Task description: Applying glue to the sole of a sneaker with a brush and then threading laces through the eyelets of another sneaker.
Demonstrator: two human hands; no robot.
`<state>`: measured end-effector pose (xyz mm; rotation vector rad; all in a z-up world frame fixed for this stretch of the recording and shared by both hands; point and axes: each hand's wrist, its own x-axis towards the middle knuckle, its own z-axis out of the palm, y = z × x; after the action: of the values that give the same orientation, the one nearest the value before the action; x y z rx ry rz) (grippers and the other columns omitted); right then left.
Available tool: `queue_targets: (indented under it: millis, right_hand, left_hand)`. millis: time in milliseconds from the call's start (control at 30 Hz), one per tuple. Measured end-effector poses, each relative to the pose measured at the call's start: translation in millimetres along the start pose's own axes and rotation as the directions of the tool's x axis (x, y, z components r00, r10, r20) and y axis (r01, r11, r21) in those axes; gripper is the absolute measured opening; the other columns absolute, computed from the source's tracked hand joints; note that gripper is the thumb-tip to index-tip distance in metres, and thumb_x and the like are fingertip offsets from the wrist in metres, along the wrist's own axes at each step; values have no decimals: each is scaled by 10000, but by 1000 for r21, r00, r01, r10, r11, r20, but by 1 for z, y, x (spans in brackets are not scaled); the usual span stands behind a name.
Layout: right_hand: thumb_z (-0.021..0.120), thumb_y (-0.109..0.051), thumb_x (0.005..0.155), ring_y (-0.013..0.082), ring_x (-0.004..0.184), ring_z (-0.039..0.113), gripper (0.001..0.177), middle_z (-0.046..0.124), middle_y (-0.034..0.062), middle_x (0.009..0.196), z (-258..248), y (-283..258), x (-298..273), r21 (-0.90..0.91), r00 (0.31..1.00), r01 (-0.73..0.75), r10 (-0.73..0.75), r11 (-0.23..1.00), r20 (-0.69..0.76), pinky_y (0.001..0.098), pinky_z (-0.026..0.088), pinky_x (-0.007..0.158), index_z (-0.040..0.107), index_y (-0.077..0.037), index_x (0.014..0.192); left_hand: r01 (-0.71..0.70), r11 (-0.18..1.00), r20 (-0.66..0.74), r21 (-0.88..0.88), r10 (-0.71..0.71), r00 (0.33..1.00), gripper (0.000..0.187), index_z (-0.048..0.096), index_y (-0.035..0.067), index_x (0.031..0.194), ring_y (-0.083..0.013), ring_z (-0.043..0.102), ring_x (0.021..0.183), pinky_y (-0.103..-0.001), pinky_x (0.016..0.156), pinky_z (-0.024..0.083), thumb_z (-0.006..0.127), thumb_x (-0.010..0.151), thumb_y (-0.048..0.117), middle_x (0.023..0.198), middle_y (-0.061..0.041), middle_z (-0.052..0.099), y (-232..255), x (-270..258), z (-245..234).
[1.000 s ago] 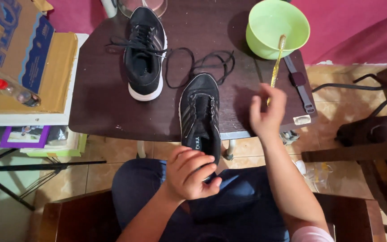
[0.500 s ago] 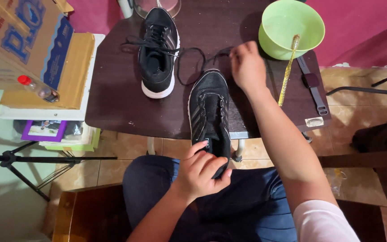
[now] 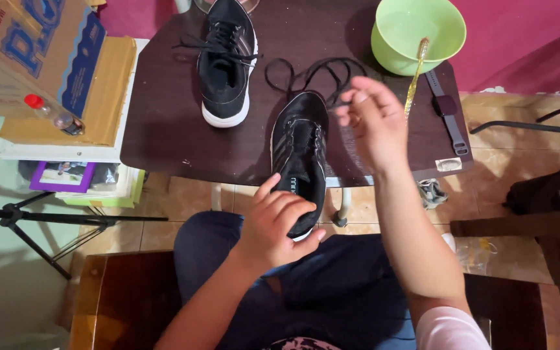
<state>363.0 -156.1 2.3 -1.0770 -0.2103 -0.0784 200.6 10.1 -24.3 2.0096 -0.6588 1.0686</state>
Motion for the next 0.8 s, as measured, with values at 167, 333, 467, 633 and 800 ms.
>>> queue_targets:
  millis: [167, 333, 467, 633, 800]
  right_hand:
    - [713, 52, 928, 202, 879, 759, 322, 694, 151, 1000, -37, 64, 15, -148, 991, 131, -132, 980, 7, 273, 653, 788, 643, 46, 1242]
    - [668, 86, 957, 231, 849, 760, 165, 687, 170, 952, -40, 73, 17, -176, 982, 167, -179, 970, -57, 299, 664, 756, 669, 85, 1122]
    - [601, 102, 962, 252, 833, 762, 97, 663, 164, 935, -55, 93, 19, -129, 985, 155, -164, 979, -58, 332, 670, 762, 637, 58, 1041]
    - [646, 137, 928, 261, 787, 753, 136, 624, 164, 985, -59, 95, 13, -98, 977, 211, -214, 973, -16, 342, 672, 693, 620, 56, 1035]
    - [664, 108, 946, 193, 813, 727, 90, 624, 157, 1016, -61, 86, 8, -188, 960, 279, -270, 942, 73, 276, 619, 691, 631, 67, 1019]
  left_hand:
    - [9, 1000, 64, -19, -8, 998, 332, 673, 86, 1060, -286, 686, 838, -576, 1090, 421, 748, 854, 336, 953, -83, 680, -3, 13, 0]
    - [69, 996, 160, -54, -59, 985, 341, 676, 99, 1074, -306, 691, 937, -578, 1140, 357, 790, 846, 325, 1027, -83, 690, -10, 22, 5]
    - [142, 975, 195, -174, -107, 975, 431, 688, 162, 1033, -227, 707, 959, -512, 1184, 310, 784, 813, 519, 1026, -15, 710, -15, 42, -5]
    - [190, 978, 261, -80, -164, 951, 379, 717, 168, 1095, -250, 712, 976, -462, 1042, 445, 674, 906, 493, 1024, -23, 723, -68, 73, -6]
    - [385, 919, 389, -81, -327, 861, 201, 715, 137, 1088, -243, 697, 774, -359, 716, 558, 740, 895, 188, 918, -47, 709, -108, 107, 14]
